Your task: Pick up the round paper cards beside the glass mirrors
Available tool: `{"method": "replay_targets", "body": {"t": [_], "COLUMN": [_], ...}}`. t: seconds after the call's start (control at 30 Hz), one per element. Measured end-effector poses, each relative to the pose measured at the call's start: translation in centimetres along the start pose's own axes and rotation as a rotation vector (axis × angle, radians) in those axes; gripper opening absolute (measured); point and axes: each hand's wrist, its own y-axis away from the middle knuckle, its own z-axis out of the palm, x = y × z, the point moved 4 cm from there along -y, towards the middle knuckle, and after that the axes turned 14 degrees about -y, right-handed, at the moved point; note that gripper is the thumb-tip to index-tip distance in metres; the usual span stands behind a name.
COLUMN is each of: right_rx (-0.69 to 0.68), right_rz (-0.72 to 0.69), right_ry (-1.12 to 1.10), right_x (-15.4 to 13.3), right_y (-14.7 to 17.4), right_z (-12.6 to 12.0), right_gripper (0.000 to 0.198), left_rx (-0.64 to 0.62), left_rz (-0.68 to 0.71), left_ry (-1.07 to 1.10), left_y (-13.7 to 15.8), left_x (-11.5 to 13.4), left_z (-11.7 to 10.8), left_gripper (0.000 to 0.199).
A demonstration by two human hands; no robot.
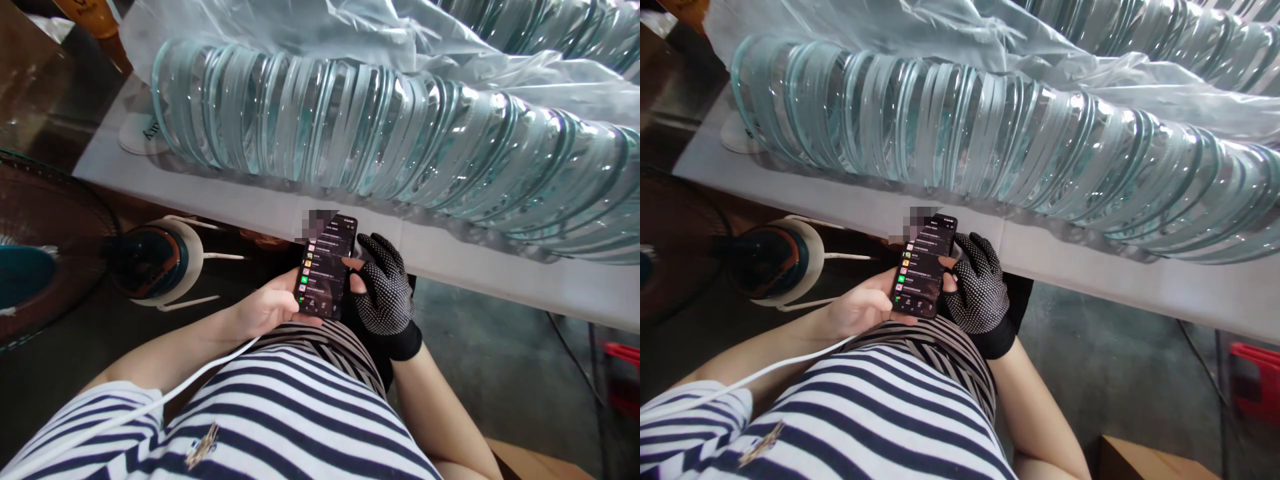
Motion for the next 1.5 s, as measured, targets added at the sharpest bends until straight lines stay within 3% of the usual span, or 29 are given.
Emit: {"method": "replay_targets", "body": {"t": [0.3,0.47,0.7,1.0,1.23,1.5], "right_rx": [-0.015,-0.030,-0.002,0.062,-0.038,-0.034], "right_rz": [0.054,0.058,0.027,-0.150,-0.046,-0.089], "right_ry": [0.073,0.130,0.025,-0.003,0.108,0.096], "right_x": [1.2,1.2,0.9,-0.3,0.6,0.9], "right_y": [-2.4,-2.6,-1.8,1.3,-1.9,-3.5], "right_z": [-0.1,0.3,-0.1,-0.4,-0.4,-0.4], "right_gripper": [0.050,0.048,0.044,0.026,0.045,0.043], "left_rx": [0.003,0.002,-0.019,-0.087,-0.052,-0.041], "left_rz": [0.013,0.010,0.028,0.091,0.067,0.058], "left_ry": [0.032,0.035,0.040,0.078,0.016,0.036], "left_y": [0.0,0.1,0.0,0.0,0.2,0.1], "left_x": [-0.2,-0.1,-0.1,-0.3,0.5,0.1], "left_z": [-0.2,0.0,-0.1,-0.1,0.5,0.1], "left_gripper": [0.070,0.070,0.069,0.068,0.075,0.073]}}
